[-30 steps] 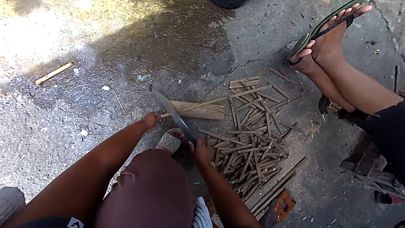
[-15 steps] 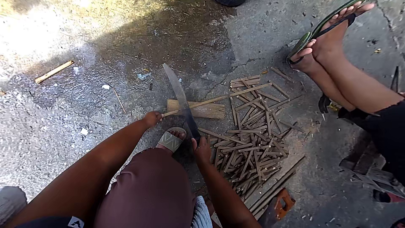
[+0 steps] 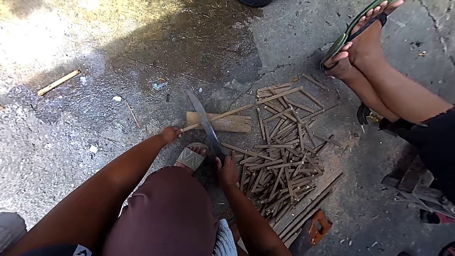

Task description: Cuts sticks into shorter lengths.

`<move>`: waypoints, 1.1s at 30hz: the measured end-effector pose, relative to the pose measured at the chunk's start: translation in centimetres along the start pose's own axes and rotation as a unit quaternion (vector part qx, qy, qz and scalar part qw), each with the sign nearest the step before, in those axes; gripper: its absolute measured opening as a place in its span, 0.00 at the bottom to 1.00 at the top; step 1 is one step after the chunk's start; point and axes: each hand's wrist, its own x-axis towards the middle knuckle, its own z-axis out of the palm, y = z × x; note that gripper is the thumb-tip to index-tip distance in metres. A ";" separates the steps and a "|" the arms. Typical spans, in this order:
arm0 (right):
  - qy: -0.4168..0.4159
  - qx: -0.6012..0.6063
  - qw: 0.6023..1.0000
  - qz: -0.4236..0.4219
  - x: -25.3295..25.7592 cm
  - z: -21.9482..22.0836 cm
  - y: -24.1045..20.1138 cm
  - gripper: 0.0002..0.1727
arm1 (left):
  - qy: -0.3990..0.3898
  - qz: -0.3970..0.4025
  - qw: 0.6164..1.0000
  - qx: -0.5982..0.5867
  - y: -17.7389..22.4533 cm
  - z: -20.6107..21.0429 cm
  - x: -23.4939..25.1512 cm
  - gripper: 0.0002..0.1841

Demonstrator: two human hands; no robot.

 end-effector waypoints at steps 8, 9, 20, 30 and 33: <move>-0.062 -0.031 0.997 0.029 0.6 -0.8 0.6 0.31 | -0.009 0.014 1.000 -0.014 -0.8 0.3 -0.1 0.24; -0.041 -0.008 0.999 0.025 0.4 -0.6 0.9 0.30 | -0.025 0.006 0.999 -0.035 -1.6 0.4 -0.1 0.23; 0.028 0.141 0.980 0.137 -0.9 -0.6 5.0 0.25 | -0.077 -0.165 0.944 0.276 -9.3 -6.0 -5.4 0.35; -0.040 0.198 0.963 0.179 -0.1 -1.4 6.9 0.21 | -0.010 0.053 0.981 0.189 1.8 1.0 0.0 0.27; -0.036 0.186 0.964 0.185 -0.1 -1.9 6.7 0.22 | -0.055 0.089 0.983 0.150 2.1 2.3 0.3 0.22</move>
